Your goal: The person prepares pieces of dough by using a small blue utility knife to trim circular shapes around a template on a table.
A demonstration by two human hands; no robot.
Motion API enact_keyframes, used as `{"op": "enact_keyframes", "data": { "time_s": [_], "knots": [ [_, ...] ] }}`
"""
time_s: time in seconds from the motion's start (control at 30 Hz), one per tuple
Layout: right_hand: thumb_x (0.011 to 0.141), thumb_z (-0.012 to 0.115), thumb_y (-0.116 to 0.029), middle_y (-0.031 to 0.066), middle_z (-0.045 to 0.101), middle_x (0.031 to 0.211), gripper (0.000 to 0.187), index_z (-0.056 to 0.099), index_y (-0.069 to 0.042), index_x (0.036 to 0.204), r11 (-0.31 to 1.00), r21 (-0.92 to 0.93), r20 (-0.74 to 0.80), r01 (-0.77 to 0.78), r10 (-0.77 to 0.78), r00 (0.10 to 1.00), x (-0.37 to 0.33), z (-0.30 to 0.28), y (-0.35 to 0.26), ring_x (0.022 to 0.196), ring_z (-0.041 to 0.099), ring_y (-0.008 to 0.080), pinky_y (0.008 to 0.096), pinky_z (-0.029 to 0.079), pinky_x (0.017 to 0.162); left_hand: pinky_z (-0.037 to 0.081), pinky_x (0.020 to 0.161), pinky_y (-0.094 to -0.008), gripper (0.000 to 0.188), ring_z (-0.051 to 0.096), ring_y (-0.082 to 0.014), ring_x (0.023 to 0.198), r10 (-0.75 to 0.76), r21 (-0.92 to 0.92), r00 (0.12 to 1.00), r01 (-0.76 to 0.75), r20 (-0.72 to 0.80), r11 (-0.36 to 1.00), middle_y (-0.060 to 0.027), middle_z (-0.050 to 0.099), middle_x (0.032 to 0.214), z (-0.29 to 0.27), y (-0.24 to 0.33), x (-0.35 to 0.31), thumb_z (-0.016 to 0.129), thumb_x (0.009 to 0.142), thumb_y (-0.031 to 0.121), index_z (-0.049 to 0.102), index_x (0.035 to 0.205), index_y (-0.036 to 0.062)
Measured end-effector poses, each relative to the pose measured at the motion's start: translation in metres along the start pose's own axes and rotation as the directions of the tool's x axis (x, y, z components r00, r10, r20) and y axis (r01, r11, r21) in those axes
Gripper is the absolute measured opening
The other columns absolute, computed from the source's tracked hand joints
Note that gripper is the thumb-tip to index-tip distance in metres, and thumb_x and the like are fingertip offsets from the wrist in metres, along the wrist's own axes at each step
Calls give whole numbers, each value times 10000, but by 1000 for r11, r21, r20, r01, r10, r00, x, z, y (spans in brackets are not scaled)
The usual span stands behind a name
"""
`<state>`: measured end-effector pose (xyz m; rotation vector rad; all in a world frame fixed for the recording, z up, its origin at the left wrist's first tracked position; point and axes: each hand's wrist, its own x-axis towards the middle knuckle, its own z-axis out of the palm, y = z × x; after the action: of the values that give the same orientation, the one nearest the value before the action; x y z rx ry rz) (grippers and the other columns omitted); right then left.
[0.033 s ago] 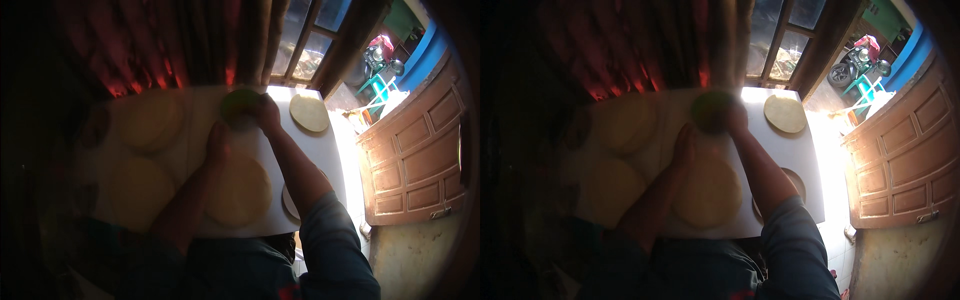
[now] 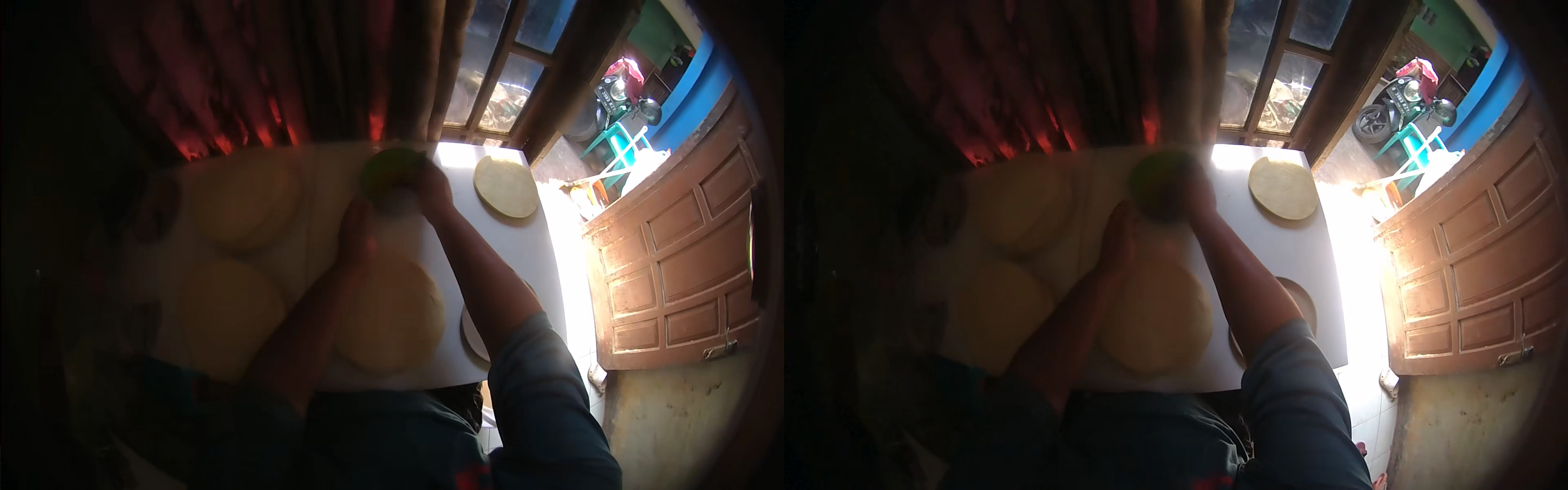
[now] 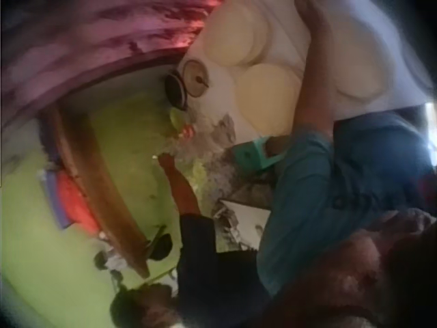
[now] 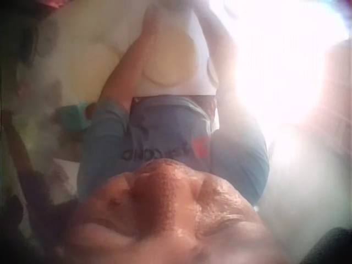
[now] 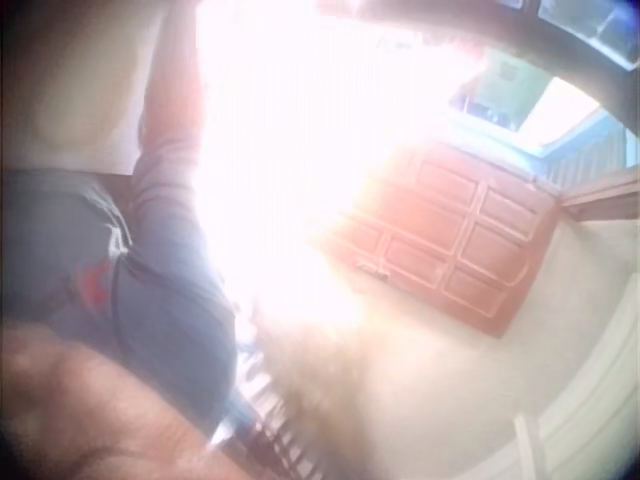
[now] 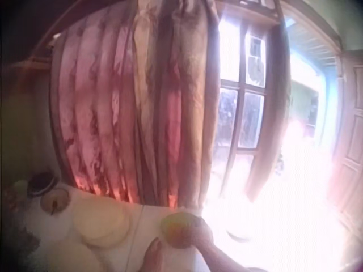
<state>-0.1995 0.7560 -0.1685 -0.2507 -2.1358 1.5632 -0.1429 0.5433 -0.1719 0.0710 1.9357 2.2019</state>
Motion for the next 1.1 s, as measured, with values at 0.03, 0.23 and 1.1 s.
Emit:
{"op": "enact_keyframes", "data": {
  "time_s": [0.03, 0.23, 1.1],
  "knots": [
    [1056, 536, -327, 96, 686, 1083, 379, 636, 17, 1179, 996, 79, 4, 50, -51, 999, 7, 0, 13, 933, 651, 182, 328, 533, 825, 425, 1065, -382, 646, 531, -217, 1221, -1, -5, 1000, 1, 16, 1000, -96, 537, 1403, 8, -8, 14, 427, 1065, 478, 399, 1526, 27],
    [1000, 513, -353, 278, 705, 1000, 409, 641, 25, 1091, 994, -93, 170, 56, -39, 985, -27, 43, -76, 927, 691, 450, 509, 563, 816, 464, 987, -355, 610, 585, -197, 1109, 42, -272, 998, -29, 43, 962, -92, 619, 1290, -27, -31, 38, 355, 1081, 518, 517, 1439, 51],
    [774, 701, -192, 92, 630, 970, 241, 706, -157, 1012, 600, -285, 754, 747, -340, 561, -233, -45, -159, 1051, 629, 297, 412, 538, 813, 427, 1096, -512, 585, 534, -393, 1295, 465, 721, 708, -666, 532, 190, -170, 569, 1394, -128, 134, -207, 870, 772, 280, 648, 1263, 52]
  ]
}}
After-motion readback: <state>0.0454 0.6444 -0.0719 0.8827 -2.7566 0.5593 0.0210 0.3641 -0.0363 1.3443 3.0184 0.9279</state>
